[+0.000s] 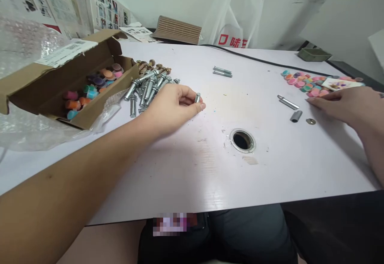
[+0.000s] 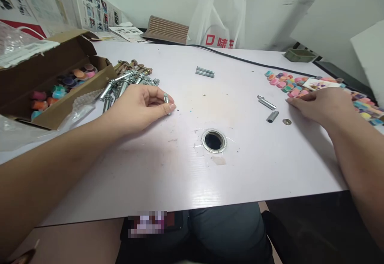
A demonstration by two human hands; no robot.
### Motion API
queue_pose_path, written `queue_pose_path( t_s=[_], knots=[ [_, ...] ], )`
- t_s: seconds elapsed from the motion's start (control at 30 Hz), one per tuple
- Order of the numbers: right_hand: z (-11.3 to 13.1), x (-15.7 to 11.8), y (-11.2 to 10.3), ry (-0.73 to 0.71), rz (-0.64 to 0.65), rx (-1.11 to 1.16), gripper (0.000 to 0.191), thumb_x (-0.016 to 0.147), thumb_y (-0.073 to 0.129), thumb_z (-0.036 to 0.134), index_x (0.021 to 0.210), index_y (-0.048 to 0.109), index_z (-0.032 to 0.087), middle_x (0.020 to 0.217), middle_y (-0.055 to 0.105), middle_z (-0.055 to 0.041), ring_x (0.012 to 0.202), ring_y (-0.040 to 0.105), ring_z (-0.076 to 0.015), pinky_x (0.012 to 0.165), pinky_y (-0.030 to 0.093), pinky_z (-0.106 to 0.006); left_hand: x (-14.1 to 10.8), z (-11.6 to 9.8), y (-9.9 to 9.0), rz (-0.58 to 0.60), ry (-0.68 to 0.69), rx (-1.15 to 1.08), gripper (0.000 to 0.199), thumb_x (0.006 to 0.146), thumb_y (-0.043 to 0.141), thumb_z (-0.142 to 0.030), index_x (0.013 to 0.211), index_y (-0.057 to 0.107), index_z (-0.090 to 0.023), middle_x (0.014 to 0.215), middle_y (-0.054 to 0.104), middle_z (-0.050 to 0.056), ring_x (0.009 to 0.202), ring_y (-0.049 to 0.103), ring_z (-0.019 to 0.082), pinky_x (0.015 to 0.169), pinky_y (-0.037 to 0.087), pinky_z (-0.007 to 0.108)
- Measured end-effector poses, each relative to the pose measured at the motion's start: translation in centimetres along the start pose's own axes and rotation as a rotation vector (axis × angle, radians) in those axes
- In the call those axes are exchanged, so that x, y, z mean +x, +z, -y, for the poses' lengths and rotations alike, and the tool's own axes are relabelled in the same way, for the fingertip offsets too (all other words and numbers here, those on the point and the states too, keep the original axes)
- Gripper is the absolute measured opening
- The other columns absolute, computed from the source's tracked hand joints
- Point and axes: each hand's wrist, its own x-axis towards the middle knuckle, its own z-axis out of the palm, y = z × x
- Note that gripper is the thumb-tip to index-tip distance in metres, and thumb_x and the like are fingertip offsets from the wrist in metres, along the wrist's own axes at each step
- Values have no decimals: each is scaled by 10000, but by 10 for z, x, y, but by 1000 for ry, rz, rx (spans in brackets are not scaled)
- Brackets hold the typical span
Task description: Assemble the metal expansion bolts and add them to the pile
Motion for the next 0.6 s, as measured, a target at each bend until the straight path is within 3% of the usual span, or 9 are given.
queue_pose_path(
  t_s=[0.1, 0.27, 0.47, 0.6],
  knots=[
    [8, -5, -3, 119, 111, -1, 264, 970, 689, 462, 978, 730, 202, 805, 579, -75, 688, 366, -201, 784, 382, -378, -1, -1, -1, 14, -3, 4, 186, 845, 823, -333, 886, 778, -157, 878, 802, 64, 812, 727, 169, 777, 576, 280],
    [10, -8, -4, 127, 129, -71, 316, 992, 607, 498, 1026, 713, 202, 795, 551, -99, 664, 328, -213, 755, 361, -390, -3, 0, -3, 27, 16, 16, 234, 850, 815, -382, 912, 778, -159, 898, 801, 72, 830, 727, 182, 777, 579, 294],
    [7, 0, 1, 131, 164, -149, 497, 1014, 520, 584, 1213, 703, 168, 873, 542, -129, 716, 354, -239, 747, 345, -391, -4, 1, -3, 35, 27, 15, 231, 854, 809, -379, 911, 777, -158, 907, 800, 71, 841, 725, 179, 783, 576, 291],
    [13, -10, -5, 153, 149, -100, 384, 1034, 557, 530, 1121, 701, 184, 836, 529, -110, 697, 329, -222, 752, 332, -391, -4, 1, -2, 31, 28, 9, 222, 852, 809, -371, 908, 774, -158, 910, 801, 69, 845, 729, 180, 803, 586, 300]
  ],
)
